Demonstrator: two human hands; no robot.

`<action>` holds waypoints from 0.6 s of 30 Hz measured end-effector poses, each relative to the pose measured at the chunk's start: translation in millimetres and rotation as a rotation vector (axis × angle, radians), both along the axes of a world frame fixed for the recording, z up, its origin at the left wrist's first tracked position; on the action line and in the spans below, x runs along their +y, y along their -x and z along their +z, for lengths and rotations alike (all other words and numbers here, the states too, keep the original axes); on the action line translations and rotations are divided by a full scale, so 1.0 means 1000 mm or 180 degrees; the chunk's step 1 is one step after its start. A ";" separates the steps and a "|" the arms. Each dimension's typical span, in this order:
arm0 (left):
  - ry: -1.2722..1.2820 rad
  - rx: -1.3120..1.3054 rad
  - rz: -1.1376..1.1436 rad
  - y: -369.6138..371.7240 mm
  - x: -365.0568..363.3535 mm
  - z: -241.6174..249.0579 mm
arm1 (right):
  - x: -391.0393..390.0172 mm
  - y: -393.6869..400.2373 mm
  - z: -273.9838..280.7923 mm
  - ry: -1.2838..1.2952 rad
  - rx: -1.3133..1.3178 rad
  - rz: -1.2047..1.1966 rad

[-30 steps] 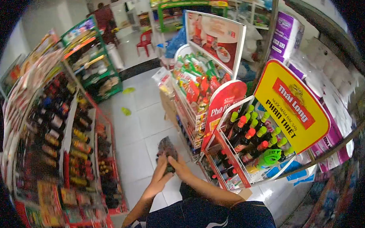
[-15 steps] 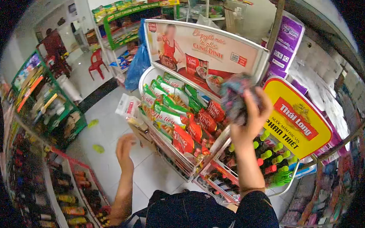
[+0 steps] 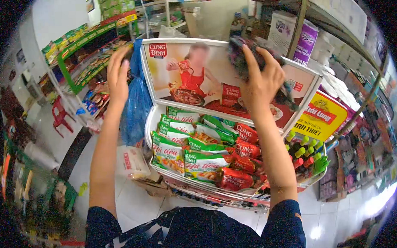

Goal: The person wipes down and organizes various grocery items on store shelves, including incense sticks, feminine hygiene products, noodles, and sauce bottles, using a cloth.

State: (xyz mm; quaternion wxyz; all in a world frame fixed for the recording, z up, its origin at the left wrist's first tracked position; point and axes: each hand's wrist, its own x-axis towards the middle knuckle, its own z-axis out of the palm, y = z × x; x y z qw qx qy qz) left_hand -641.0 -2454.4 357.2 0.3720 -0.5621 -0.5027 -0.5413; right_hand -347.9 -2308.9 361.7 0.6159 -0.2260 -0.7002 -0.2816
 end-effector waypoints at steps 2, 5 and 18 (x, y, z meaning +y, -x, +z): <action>0.0019 -0.0045 -0.0284 0.022 0.016 0.015 | -0.012 0.037 0.006 0.0018 -0.0076 0.0091; 0.0122 0.0251 -0.0541 0.036 0.042 0.035 | -0.029 0.106 0.004 0.0031 -0.0237 0.0602; 0.0818 0.1571 -0.0293 0.005 0.074 0.045 | -0.037 0.139 -0.107 -0.0758 -0.2356 0.0482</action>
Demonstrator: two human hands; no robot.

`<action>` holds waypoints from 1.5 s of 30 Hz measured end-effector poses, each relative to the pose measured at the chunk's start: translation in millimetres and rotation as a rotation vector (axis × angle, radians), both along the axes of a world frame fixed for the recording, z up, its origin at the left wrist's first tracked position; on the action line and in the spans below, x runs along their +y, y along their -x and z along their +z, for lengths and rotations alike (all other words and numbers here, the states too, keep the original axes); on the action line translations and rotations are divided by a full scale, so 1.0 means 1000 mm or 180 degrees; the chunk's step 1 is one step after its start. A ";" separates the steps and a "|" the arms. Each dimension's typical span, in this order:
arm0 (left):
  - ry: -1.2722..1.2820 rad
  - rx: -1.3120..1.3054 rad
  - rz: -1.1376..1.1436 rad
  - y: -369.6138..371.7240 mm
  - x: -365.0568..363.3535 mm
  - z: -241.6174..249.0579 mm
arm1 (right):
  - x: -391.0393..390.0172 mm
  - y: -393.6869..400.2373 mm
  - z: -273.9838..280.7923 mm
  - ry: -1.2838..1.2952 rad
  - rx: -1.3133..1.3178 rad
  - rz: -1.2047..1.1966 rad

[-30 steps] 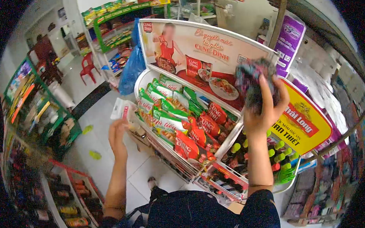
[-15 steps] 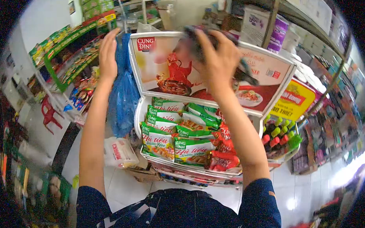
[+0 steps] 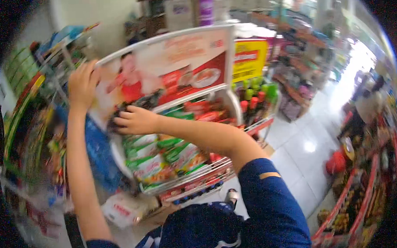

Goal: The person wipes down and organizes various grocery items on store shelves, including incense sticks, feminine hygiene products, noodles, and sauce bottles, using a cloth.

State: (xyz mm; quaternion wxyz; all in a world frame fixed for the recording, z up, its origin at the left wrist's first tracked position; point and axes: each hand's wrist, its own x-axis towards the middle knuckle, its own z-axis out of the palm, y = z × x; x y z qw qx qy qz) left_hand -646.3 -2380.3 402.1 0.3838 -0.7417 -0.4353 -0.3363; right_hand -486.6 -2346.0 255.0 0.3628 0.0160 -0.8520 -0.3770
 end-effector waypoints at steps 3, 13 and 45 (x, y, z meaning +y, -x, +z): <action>-0.0039 0.0043 0.0158 -0.001 0.003 -0.005 | 0.005 -0.019 0.065 -0.0279 0.0815 -0.0061; -0.0697 0.0232 -0.0040 0.023 0.034 -0.020 | 0.016 -0.032 -0.002 -0.0417 0.0152 0.0222; -0.0784 -0.0617 0.0272 -0.019 0.016 -0.014 | 0.062 -0.253 0.013 0.0513 0.1726 -0.1727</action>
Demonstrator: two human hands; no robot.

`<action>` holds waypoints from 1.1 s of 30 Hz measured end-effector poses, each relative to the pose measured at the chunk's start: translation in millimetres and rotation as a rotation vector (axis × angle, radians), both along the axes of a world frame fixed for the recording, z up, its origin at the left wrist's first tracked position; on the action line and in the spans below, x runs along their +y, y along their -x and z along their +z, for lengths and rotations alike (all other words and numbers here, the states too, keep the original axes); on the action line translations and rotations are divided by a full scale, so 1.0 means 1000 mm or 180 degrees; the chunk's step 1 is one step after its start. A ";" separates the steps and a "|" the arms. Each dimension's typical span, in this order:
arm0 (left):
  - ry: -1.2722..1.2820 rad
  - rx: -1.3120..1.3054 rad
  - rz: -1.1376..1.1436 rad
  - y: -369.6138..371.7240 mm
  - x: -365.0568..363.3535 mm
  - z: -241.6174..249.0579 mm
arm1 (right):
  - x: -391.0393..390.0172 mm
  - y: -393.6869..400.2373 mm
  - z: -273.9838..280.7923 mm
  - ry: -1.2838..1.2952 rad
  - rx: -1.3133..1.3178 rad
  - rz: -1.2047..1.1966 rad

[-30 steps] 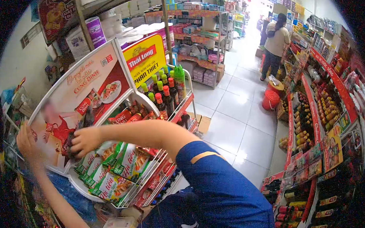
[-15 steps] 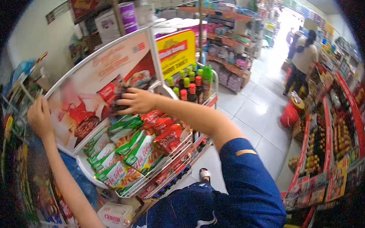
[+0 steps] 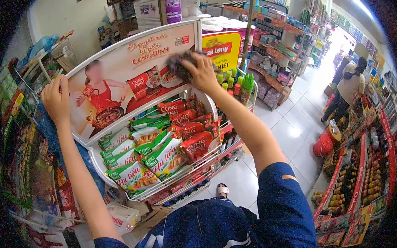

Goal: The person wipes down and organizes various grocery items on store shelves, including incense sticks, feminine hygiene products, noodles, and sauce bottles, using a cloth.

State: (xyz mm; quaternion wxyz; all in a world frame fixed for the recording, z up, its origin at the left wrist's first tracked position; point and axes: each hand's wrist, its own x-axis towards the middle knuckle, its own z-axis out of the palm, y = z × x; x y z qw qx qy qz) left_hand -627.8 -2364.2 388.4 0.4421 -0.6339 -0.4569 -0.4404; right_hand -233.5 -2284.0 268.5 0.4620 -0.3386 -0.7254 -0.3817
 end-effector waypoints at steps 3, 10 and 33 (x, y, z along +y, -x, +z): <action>0.0105 -0.0125 0.0024 -0.002 -0.005 0.002 | -0.015 -0.018 -0.041 0.0778 -0.0790 -0.0270; 0.0030 -0.0033 -0.0064 -0.003 -0.007 0.003 | -0.001 -0.003 0.067 0.0173 0.0450 0.0068; 0.2377 -0.1019 -0.0304 0.000 -0.031 0.045 | -0.023 0.094 0.088 -0.0233 0.0893 0.0654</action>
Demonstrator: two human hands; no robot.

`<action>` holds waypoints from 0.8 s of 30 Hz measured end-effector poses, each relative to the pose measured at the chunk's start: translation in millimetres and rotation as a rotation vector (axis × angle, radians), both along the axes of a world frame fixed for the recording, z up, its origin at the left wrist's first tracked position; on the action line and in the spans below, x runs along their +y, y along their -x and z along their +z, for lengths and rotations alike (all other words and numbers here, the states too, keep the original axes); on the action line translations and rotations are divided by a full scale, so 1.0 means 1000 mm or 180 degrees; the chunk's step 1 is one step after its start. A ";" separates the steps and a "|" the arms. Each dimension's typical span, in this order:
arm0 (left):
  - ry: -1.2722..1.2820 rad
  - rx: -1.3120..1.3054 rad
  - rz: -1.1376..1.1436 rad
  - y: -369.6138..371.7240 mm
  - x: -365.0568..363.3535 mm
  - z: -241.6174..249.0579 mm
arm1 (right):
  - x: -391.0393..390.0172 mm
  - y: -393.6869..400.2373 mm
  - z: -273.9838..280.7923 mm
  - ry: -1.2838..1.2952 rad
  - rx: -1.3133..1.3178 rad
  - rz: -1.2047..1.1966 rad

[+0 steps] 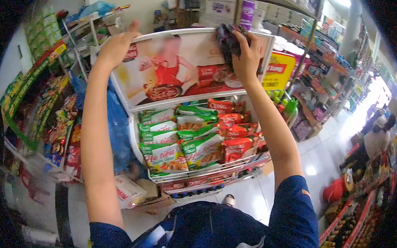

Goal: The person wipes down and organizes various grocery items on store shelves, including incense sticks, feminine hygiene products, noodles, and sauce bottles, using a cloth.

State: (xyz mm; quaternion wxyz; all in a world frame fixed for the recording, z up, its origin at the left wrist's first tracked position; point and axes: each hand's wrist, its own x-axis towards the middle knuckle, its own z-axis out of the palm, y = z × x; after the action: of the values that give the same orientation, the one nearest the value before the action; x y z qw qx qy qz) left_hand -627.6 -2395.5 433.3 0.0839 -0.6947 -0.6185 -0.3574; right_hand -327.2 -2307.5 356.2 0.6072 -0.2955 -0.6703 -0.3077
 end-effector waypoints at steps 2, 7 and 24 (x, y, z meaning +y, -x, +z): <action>0.0232 -0.0014 -0.0102 0.004 0.001 0.008 | 0.001 0.040 -0.003 -0.0144 0.0203 0.0181; 0.0859 -0.0767 -0.0703 0.024 0.025 0.011 | -0.026 0.148 -0.008 -0.0492 -0.0268 0.0734; 0.0249 -0.0300 -0.0493 0.015 0.017 0.006 | 0.000 0.020 -0.036 -0.0620 -0.2785 0.0338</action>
State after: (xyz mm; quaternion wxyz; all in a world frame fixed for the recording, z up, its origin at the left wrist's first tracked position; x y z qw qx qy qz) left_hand -642.8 -2379.0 439.7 -0.0004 -0.7256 -0.5797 -0.3707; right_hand -347.2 -2307.8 319.9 0.3067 -0.0443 -0.8460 -0.4338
